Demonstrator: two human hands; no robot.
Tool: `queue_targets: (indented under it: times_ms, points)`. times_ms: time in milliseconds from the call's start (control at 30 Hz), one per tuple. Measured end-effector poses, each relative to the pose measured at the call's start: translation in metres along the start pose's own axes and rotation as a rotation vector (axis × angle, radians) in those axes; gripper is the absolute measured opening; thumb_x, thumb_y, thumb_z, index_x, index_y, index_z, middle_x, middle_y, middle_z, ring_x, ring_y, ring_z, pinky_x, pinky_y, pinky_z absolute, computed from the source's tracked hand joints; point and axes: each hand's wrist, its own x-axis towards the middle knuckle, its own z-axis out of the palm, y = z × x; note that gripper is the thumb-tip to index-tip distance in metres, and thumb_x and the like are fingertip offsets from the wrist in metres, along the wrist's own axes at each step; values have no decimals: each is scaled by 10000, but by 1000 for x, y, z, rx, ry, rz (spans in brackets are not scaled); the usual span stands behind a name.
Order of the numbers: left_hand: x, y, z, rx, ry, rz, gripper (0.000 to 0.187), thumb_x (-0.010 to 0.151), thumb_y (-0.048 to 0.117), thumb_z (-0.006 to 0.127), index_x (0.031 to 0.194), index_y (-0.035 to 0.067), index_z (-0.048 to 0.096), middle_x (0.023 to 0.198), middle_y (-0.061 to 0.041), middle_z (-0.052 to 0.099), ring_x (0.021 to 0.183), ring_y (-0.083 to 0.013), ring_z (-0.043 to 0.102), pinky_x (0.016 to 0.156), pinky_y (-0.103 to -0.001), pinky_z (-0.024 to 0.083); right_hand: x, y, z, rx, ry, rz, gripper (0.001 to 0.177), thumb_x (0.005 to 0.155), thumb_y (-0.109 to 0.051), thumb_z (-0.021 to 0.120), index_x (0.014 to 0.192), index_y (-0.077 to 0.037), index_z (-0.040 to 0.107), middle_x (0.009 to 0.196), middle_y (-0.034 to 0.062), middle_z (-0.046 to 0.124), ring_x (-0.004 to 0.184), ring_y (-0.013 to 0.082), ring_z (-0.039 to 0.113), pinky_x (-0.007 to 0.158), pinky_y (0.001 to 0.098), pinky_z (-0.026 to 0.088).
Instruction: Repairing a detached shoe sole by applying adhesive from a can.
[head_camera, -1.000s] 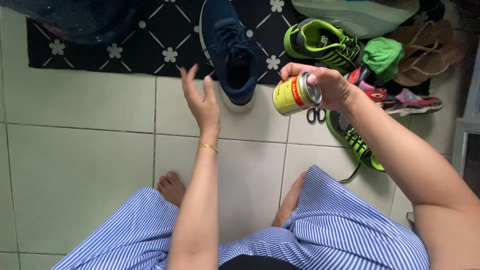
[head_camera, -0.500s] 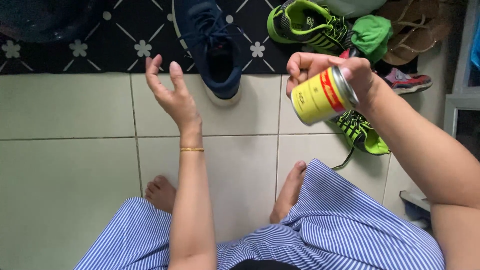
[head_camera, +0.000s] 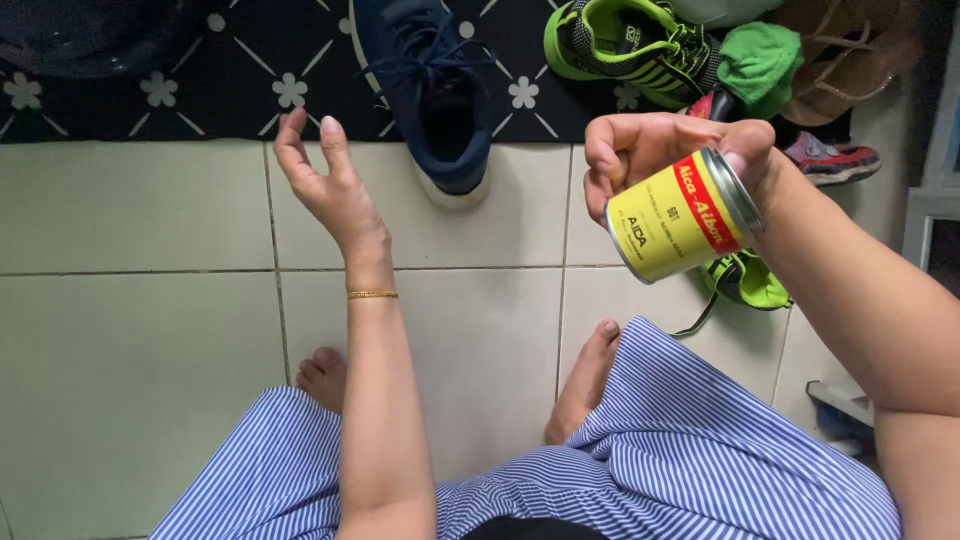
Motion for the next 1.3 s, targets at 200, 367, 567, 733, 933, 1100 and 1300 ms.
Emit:
queue_targets:
  times_ms: [200,367,567,733,933,1100,1300]
  points:
    - [8,-38,3,179,-135,-225,785,932,453,763,1480,9,419,1524,-184,467,1460,-298,398,1218,-409,312,-1,-3,10,10,-10,50,759,567,-305,847,1161,33,515,1138,270,644,997,337,657,818,435,595]
    - [16,-36,11,290,-372,-412,1220,763,611,843,1585,24,157,1561,-276,369,1487,-346,362,1177,-433,354,0,-3,13,-2,-19,96,758,544,-288,852,1141,40,521,1121,254,637,1028,335,644,865,431,570]
    - [3,-40,22,350,-479,-536,1370,660,592,871,1603,39,44,1514,-331,363,1404,-394,446,1109,-447,421,-1,-2,11,20,-28,116,749,540,-273,848,1138,40,523,1121,244,633,1019,329,637,860,428,561]
    - [-8,-50,27,325,-445,-606,1243,727,489,826,1595,33,63,1434,-326,466,1313,-381,540,1081,-432,453,0,-1,4,25,-46,117,735,539,-257,831,1139,37,524,1126,253,636,1011,331,649,865,430,570]
    - [-12,-61,30,291,-404,-605,1093,772,423,792,1574,19,168,1353,-256,596,1255,-328,609,1059,-401,469,-1,-1,5,22,-32,112,730,548,-259,831,1138,45,526,1129,264,631,989,325,643,831,425,571]
    - [-16,-59,32,291,-350,-632,1035,754,422,772,1550,31,238,1336,-218,615,1166,-307,651,960,-394,530,0,-3,9,21,-43,140,739,539,-266,833,1133,46,522,1127,264,624,977,323,642,810,422,575]
    - [-17,-68,30,314,-349,-588,998,784,406,779,1546,14,266,1320,-220,639,1181,-274,649,1010,-348,495,-1,-2,6,-1,-65,147,752,544,-278,835,1144,54,525,1114,259,619,1000,326,635,822,427,577]
